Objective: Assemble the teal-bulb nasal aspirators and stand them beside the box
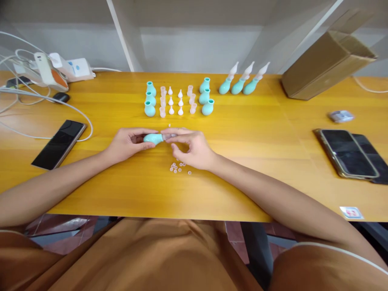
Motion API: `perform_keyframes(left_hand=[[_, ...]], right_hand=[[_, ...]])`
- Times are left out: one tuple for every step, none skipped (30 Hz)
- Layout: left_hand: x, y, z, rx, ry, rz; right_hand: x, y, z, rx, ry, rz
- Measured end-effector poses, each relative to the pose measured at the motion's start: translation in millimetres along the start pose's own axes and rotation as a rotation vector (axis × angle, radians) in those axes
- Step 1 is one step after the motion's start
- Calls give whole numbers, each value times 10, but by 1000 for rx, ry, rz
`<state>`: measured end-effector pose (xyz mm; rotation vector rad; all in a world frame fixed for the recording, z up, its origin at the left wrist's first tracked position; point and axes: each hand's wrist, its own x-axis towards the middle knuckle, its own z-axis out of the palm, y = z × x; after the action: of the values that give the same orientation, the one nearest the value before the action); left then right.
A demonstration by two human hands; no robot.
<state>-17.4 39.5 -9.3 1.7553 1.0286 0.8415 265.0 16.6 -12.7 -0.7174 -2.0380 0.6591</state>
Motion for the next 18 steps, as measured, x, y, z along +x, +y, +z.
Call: perform_keyframes(left_hand=[[-3, -9, 6, 1, 11, 2], [-6, -18, 11, -2, 18, 5], [-8, -26, 14, -9, 21, 13], [-10, -30, 16, -16, 18, 24], [-13, -28, 15, -19, 11, 38], [-17, -18, 12, -12, 5, 55], [-22, 0, 7, 11, -2, 76], [-29, 26, 2, 54, -7, 103], [-38, 59, -1, 111, -11, 137], [-48, 95, -2, 176, -15, 177], [-58, 130, 2, 243, -20, 218], [-68, 160, 9, 299, -26, 253], [-75, 182, 20, 340, -32, 276], [-79, 193, 32, 359, -35, 284], [-80, 192, 44, 357, -36, 280], [-77, 182, 54, 337, -34, 269], [-70, 165, 61, 309, -24, 257], [-61, 145, 63, 284, -10, 250]], right_hand=[[-6, -8, 11, 9, 9, 0], [-11, -17, 22, 12, 18, -7], [-14, -26, 33, 9, 26, -21], [-16, -35, 42, 1, 30, -40], [-16, -42, 50, -13, 31, -62], [-13, -47, 53, -30, 28, -87], [-8, -49, 50, -50, 22, -115], [-1, -47, 41, -72, 11, -145], [6, -41, 24, -95, -5, -180], [12, -32, -2, -119, -27, -215], [16, -22, -36, -139, -52, -245], [19, -9, -76, -155, -78, -265], [19, 4, -121, -163, -99, -275], [18, 17, -169, -162, -104, -276], [17, 31, -216, -151, -91, -269], [18, 48, -259, -133, -55, -253], [22, 67, -297, -112, 1, -230], [28, 90, -328, -91, 71, -201]])
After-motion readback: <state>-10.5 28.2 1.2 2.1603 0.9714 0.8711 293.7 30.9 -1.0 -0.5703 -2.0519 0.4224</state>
